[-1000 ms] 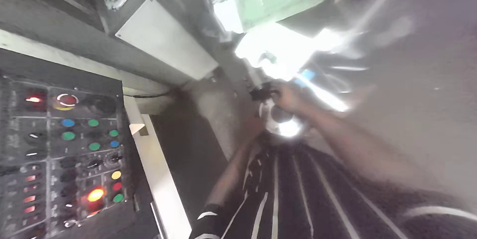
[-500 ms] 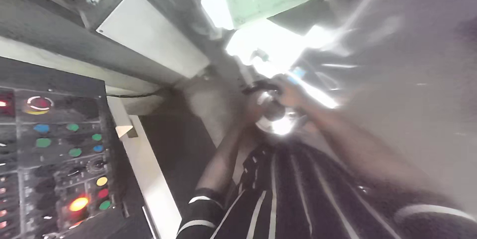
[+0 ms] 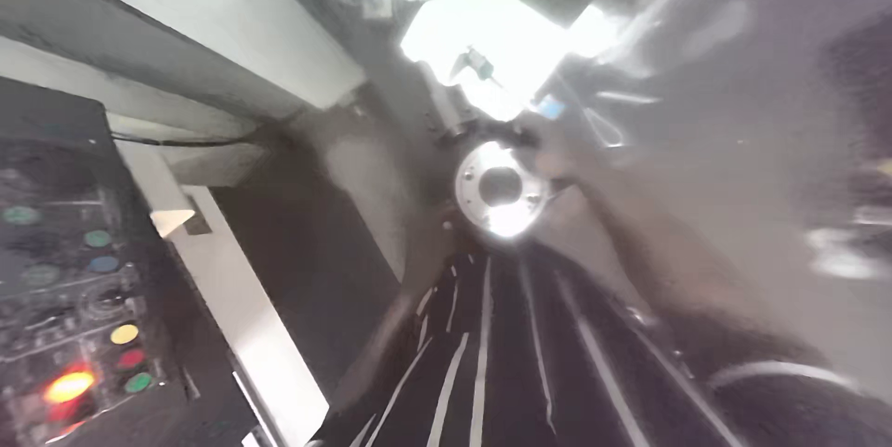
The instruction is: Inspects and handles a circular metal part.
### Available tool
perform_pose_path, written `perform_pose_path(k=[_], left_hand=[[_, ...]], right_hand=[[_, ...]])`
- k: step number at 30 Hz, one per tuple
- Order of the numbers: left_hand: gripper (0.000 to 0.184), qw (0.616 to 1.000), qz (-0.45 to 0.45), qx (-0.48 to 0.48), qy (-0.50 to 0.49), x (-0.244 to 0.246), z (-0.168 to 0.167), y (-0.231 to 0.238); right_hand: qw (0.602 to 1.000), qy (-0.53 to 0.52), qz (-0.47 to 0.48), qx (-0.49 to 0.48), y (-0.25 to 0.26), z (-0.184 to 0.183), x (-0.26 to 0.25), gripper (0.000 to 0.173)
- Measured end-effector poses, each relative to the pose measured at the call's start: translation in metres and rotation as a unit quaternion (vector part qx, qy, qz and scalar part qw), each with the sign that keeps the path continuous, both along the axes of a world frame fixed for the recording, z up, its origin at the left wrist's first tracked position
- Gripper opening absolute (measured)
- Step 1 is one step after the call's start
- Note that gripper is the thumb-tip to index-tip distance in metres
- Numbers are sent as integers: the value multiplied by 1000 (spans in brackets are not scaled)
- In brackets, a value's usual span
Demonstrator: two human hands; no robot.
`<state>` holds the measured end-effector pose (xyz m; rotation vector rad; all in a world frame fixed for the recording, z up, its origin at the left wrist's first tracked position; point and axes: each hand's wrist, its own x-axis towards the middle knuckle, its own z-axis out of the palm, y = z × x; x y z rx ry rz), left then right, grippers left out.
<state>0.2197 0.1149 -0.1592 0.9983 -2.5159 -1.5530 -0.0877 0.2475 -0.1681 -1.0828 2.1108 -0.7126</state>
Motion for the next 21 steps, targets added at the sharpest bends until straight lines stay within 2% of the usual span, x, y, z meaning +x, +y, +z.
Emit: perform_pose_path(k=[3, 5, 8, 11, 13, 17, 21], left_hand=[[39, 998, 25, 53, -21, 17, -4, 16], [48, 993, 7, 101, -54, 19, -12, 26], [63, 991, -21, 122, -41, 11, -21, 34], [66, 992, -21, 113, -60, 9, -21, 33], [60, 989, -9, 130, -73, 10, -20, 36], [32, 976, 28, 203, -72, 11, -19, 52], [34, 960, -39, 266, -75, 15, -33, 66]], right_hand=[[998, 5, -48, -48, 19, -12, 7, 29], [993, -2, -87, -84, 29, -32, 12, 30], [991, -20, -120, -54, 41, -30, 19, 33], [988, -51, -145, -32, 61, -18, 32, 36], [979, -85, -185, -24, 75, -14, 45, 35], [962, -116, -239, -53, 101, -12, 74, 31], [957, -155, -222, -101, 127, -23, 98, 31]])
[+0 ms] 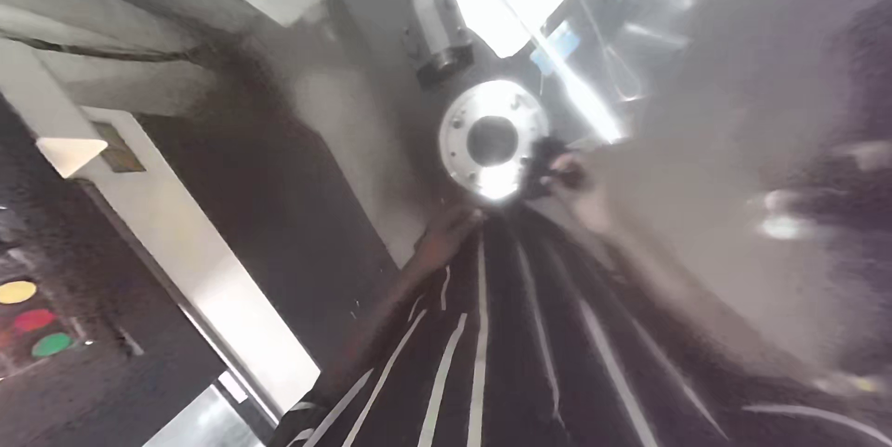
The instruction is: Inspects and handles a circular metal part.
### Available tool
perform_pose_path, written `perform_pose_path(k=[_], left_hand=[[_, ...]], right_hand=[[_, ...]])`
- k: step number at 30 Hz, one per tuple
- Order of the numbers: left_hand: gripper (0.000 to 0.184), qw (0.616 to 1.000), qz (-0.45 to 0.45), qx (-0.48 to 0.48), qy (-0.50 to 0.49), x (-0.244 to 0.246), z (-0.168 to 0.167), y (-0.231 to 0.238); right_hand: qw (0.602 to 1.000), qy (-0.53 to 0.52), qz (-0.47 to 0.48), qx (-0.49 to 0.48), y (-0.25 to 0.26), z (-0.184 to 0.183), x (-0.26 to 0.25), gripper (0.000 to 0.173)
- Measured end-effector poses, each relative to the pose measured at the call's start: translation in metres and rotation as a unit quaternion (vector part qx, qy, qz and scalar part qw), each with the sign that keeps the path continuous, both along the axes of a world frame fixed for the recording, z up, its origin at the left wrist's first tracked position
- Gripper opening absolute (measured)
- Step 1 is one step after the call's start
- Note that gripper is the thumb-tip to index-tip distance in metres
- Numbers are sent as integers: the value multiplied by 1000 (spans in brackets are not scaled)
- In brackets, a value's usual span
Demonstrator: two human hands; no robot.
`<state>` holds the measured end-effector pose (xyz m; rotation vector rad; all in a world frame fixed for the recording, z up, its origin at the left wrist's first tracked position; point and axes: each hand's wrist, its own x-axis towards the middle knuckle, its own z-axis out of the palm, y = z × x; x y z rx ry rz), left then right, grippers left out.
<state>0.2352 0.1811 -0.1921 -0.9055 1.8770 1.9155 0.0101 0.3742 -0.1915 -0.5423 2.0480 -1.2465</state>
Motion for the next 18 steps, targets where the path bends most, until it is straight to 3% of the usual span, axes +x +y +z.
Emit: perform_pose_path(k=[3, 5, 8, 12, 14, 18], left_hand=[[37, 999, -25, -12, -16, 1, 1, 8], [37, 999, -34, -15, -30, -2, 2, 7], [45, 998, -17, -24, -58, -3, 12, 10], [43, 990, 118, -60, -40, 3, 12, 18], [43, 982, 170, -74, 26, 9, 13, 16], [61, 977, 170, -99, 87, 10, 23, 2]], right_hand=[[992, -100, 37, -64, 15, 8, 14, 29], [975, -180, 112, -67, 15, 21, 19, 38], [954, -151, 252, -59, 0, 25, 28, 54], [930, -126, 346, -18, -44, 33, 37, 59], [925, -131, 357, -14, -64, 33, 44, 66], [925, -163, 344, -7, -107, 43, 56, 81]])
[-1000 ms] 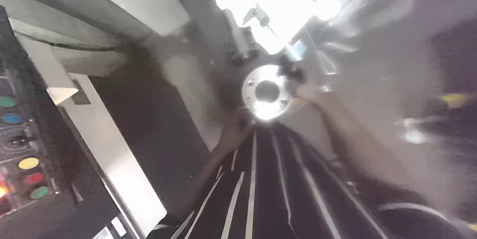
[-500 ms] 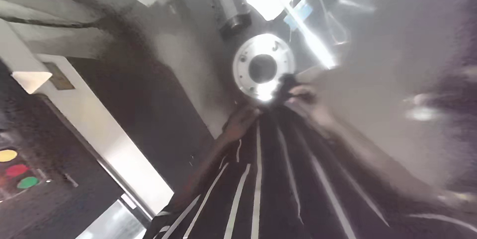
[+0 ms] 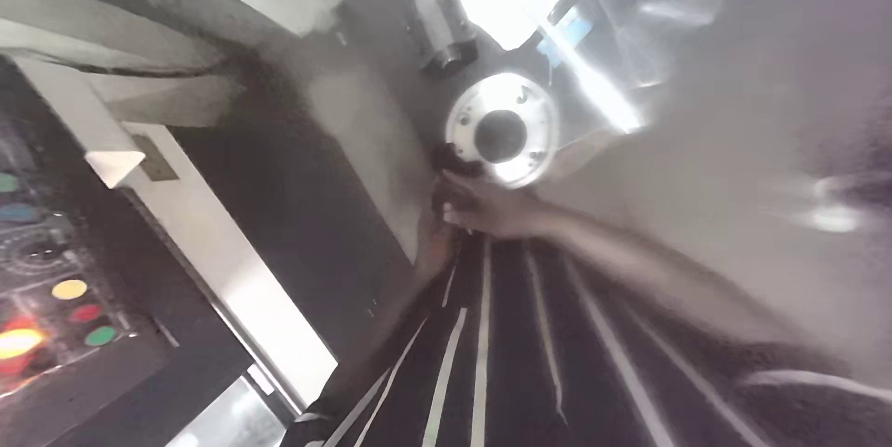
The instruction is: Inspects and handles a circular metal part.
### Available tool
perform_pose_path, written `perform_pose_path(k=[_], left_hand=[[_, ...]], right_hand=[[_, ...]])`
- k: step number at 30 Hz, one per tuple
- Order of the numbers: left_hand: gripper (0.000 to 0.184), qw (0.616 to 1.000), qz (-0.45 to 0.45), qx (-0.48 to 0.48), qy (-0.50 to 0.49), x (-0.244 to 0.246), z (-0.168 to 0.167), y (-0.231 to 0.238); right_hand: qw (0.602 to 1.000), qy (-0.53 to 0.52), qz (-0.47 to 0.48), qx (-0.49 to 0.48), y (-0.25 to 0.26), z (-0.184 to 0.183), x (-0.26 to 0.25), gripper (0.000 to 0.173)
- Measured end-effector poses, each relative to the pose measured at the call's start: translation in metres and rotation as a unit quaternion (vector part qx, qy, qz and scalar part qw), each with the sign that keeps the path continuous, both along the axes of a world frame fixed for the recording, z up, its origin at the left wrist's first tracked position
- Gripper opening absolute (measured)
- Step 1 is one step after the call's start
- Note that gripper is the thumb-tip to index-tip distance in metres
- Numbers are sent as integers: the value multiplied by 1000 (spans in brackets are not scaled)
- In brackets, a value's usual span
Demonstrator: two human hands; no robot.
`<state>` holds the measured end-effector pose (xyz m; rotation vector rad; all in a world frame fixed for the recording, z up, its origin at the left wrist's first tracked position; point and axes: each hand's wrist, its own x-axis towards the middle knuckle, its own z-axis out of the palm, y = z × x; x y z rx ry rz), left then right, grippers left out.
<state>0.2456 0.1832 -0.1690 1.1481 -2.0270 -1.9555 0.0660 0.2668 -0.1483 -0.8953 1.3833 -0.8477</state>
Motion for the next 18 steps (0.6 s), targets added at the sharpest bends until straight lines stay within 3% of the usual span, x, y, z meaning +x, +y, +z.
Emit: perform_pose_path(k=[3, 7, 9, 12, 16, 18], left_hand=[[45, 997, 2, 11, -83, -8, 24, -9], [38, 984, -62, -62, -157, -17, 33, -31], [38, 985, -103, -86, -106, -19, 14, -49], [52, 991, -100, -85, -19, -45, -18, -81], [63, 981, -128, -148, -15, -85, -37, -106], [65, 978, -121, -170, 23, -99, -48, -107]], right_hand=[[997, 67, 38, 14, -28, 13, -6, 83], [944, 308, 118, -20, -49, 22, -22, 71], [908, 395, 124, -58, -58, 13, -31, 69], [871, 473, 108, -79, -67, 14, -48, 70], [813, 560, 107, -115, -73, -5, -71, 68], [806, 572, 119, -95, -75, -5, -80, 64]])
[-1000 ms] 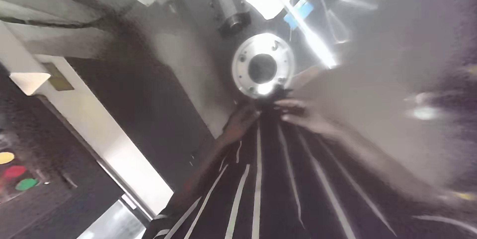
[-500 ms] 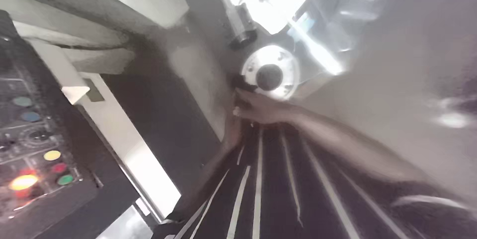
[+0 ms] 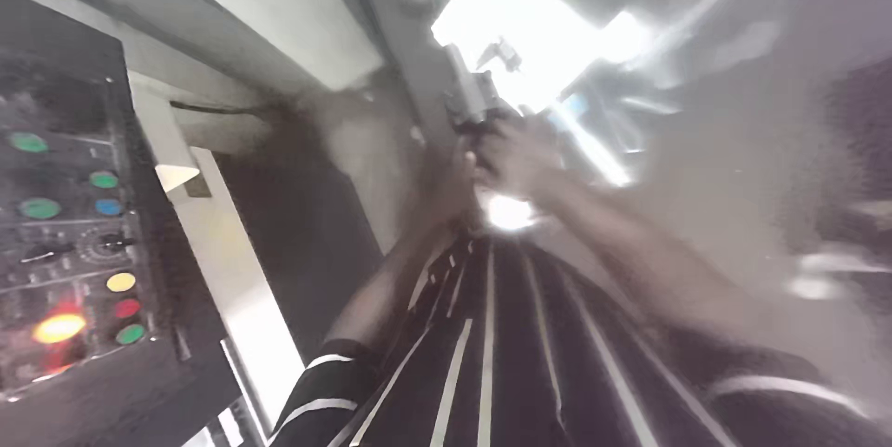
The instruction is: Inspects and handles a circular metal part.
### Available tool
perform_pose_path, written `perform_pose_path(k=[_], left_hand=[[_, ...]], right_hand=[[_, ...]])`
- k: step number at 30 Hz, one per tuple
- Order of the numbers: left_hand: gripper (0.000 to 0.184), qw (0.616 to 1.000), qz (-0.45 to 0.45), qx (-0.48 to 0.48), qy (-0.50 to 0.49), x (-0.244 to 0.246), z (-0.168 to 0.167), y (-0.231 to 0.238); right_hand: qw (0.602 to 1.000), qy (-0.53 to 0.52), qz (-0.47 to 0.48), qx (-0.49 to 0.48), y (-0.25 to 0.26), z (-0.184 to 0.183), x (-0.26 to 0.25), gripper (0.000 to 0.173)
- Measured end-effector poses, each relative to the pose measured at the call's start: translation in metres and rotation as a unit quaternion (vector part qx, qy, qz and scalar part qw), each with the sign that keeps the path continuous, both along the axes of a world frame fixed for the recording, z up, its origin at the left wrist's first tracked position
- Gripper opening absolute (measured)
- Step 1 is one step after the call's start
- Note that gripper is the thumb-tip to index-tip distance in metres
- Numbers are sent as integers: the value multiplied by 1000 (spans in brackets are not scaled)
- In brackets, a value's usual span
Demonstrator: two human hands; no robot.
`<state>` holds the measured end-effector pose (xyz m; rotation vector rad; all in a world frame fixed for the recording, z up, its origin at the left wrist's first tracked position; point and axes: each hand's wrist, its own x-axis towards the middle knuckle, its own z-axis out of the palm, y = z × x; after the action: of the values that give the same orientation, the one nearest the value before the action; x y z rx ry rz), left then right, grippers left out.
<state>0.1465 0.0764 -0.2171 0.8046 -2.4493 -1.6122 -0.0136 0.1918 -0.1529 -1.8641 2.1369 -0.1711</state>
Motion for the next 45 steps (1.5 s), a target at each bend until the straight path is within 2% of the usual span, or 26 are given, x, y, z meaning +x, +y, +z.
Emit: perform_pose_path(k=[2, 5, 9, 11, 14, 16, 18, 21, 23, 25, 27, 31, 35, 38, 40, 45], left_hand=[[64, 998, 3, 46, 42, -9, 3, 3], [63, 991, 17, 99, 84, -11, 8, 3], [55, 985, 73, 152, 31, 6, 36, 16], [57, 984, 69, 164, 25, 26, 35, 21], [61, 986, 38, 161, 10, 58, 37, 26], [59, 984, 42, 174, 10, 69, 34, 30], [56, 979, 55, 194, -5, 75, 38, 34], [54, 975, 71, 210, 0, 81, 41, 41], [54, 969, 75, 234, 7, 88, 37, 46], [50, 964, 71, 257, -5, 89, 36, 50], [45, 955, 47, 291, -40, 92, 35, 56], [38, 964, -34, 248, -90, 87, 24, 65], [42, 955, -52, 250, -151, 84, 20, 78], [41, 955, -61, 254, -140, 84, 13, 86], [40, 954, -61, 259, -139, 84, 7, 91], [41, 956, -86, 237, -152, 85, 18, 101]], right_hand=[[1000, -8, 2, 20, -1, 0, -10, 58], [1000, -16, 3, -5, 0, -10, -23, 49], [999, -30, -12, -6, 3, -17, -37, 40], [999, -41, -6, -15, 9, -19, -46, 40], [999, -45, -9, 16, 22, 1, -56, 39], [998, -56, -35, 21, 32, 4, -63, 41], [993, -84, -84, 14, 43, 2, -70, 34], [973, -167, -153, -39, 72, -19, -80, 27], [944, -245, -219, -30, 97, -27, -71, 28], [922, -272, -275, -6, 117, -27, -62, 25], [919, -269, -289, -12, 134, -30, -53, 24], [899, -293, -326, -17, 150, -14, -27, 25], [874, -338, -342, -71, 169, -25, -1, 28], [846, -386, -352, -110, 180, -33, 20, 26], [836, -415, -347, -94, 182, -21, 34, 28], [848, -440, -295, -17, 182, -3, 55, 39]])
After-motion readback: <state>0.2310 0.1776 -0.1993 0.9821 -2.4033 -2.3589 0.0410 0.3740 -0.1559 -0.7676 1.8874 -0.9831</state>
